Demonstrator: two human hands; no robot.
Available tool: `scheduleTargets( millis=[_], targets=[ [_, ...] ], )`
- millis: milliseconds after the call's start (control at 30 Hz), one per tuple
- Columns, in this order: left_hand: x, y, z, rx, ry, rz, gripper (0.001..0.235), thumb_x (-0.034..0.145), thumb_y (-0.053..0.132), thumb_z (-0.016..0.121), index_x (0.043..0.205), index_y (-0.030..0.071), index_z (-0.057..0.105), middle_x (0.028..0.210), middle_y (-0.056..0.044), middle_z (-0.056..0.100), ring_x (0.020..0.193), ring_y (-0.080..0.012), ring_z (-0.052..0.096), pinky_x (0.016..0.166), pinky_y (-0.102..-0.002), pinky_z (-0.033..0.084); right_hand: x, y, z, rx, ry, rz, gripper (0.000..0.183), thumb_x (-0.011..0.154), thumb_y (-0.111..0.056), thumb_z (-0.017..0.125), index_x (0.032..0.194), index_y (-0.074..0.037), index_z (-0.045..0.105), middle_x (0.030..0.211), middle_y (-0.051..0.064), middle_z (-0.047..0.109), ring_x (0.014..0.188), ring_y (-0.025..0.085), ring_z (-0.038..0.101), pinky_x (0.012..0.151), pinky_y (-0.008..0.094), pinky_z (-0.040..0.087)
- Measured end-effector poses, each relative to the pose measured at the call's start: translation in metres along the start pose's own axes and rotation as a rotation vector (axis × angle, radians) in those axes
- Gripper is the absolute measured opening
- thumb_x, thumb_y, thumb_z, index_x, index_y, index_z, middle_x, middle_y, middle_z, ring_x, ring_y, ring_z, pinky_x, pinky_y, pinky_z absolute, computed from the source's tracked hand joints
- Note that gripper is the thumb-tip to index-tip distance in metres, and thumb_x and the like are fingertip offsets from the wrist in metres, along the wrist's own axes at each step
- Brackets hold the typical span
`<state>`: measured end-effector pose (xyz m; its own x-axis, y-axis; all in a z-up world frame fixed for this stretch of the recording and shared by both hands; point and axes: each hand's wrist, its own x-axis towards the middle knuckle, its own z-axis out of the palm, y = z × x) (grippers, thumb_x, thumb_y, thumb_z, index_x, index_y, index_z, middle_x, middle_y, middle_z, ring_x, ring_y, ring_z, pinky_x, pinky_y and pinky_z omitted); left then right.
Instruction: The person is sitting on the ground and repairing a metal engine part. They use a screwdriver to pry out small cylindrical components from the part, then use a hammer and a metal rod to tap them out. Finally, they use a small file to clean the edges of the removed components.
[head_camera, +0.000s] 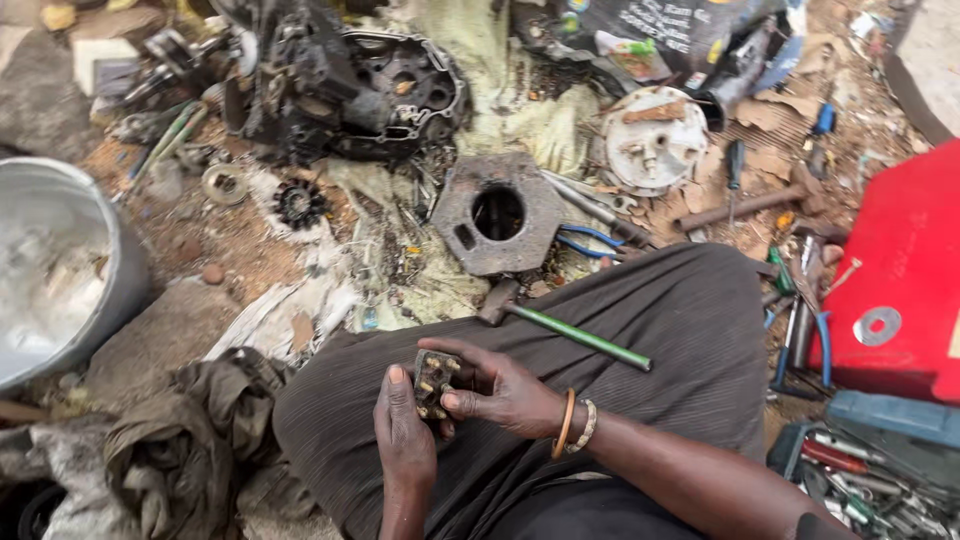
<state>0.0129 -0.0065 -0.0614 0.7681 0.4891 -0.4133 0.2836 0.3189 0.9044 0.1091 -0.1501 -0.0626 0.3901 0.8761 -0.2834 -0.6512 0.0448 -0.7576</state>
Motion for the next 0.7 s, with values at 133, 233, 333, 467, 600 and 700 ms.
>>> scheduleTargets(
  millis=[133, 233, 333, 467, 600, 700],
  targets=[
    [0.005, 0.016, 0.025, 0.451, -0.004, 0.135, 0.047, 0.107, 0.044, 0.037, 0.095, 0.006, 0.062, 0.062, -0.004, 0.063, 0.05, -0.0133, 0.063, 0.045, -0.032, 0.047, -0.015, 0.007, -0.01, 0.043, 0.194, -0.185, 0.057, 0.099, -0.015, 0.074, 0.148, -0.005, 0.046, 0.118, 0.009, 0.066, 0.106, 0.017, 0.066, 0.09, 0.034, 0.059],
    [0.013, 0.028, 0.042, 0.843, 0.083, 0.261, 0.044, 0.108, 0.042, 0.038, 0.095, 0.007, 0.063, 0.066, -0.006, 0.065, 0.055, -0.0175, 0.064, 0.049, -0.037, 0.048, -0.016, 0.007, -0.012, -0.028, 0.37, -0.268, 0.051, 0.094, -0.009, 0.076, 0.137, -0.003, 0.05, 0.125, 0.01, 0.068, 0.114, 0.016, 0.067, 0.095, 0.033, 0.06],
    [0.005, 0.036, 0.045, 0.8, 0.207, 0.666, 0.035, 0.112, 0.032, 0.045, 0.108, 0.004, 0.066, 0.09, -0.009, 0.067, 0.073, -0.0193, 0.066, 0.057, -0.034, 0.054, -0.018, 0.003, -0.011, -0.155, 0.507, -0.288, 0.05, 0.087, -0.005, 0.079, 0.131, -0.001, 0.055, 0.125, 0.012, 0.071, 0.112, 0.017, 0.071, 0.092, 0.032, 0.063],
    [-0.02, 0.046, 0.055, 0.488, 0.123, 0.44, 0.02, 0.101, 0.022, 0.064, 0.101, 0.004, 0.073, 0.089, -0.009, 0.071, 0.073, -0.0196, 0.066, 0.06, -0.033, 0.055, -0.025, -0.013, -0.01, -0.74, 0.604, -0.497, 0.052, 0.084, -0.006, 0.083, 0.131, -0.005, 0.059, 0.12, 0.011, 0.073, 0.109, 0.018, 0.075, 0.093, 0.03, 0.064],
    [-0.029, 0.057, 0.064, 0.496, 0.111, 0.601, 0.023, 0.095, 0.015, 0.074, 0.11, -0.001, 0.069, 0.1, -0.011, 0.071, 0.085, -0.018, 0.069, 0.071, -0.032, 0.059, -0.036, -0.025, -0.008, -1.028, 0.575, -0.692, 0.05, 0.083, -0.002, 0.084, 0.128, -0.006, 0.062, 0.126, 0.015, 0.069, 0.114, 0.023, 0.072, 0.095, 0.032, 0.063],
    [-0.027, 0.061, 0.063, 0.594, 0.158, 0.719, 0.02, 0.095, 0.011, 0.076, 0.11, 0.001, 0.068, 0.102, -0.011, 0.071, 0.089, -0.0205, 0.07, 0.074, -0.033, 0.059, -0.029, -0.028, -0.004, -1.046, 0.552, -0.731, 0.045, 0.084, -0.001, 0.083, 0.123, -0.004, 0.06, 0.129, 0.015, 0.067, 0.118, 0.026, 0.071, 0.096, 0.032, 0.062]
  ],
)
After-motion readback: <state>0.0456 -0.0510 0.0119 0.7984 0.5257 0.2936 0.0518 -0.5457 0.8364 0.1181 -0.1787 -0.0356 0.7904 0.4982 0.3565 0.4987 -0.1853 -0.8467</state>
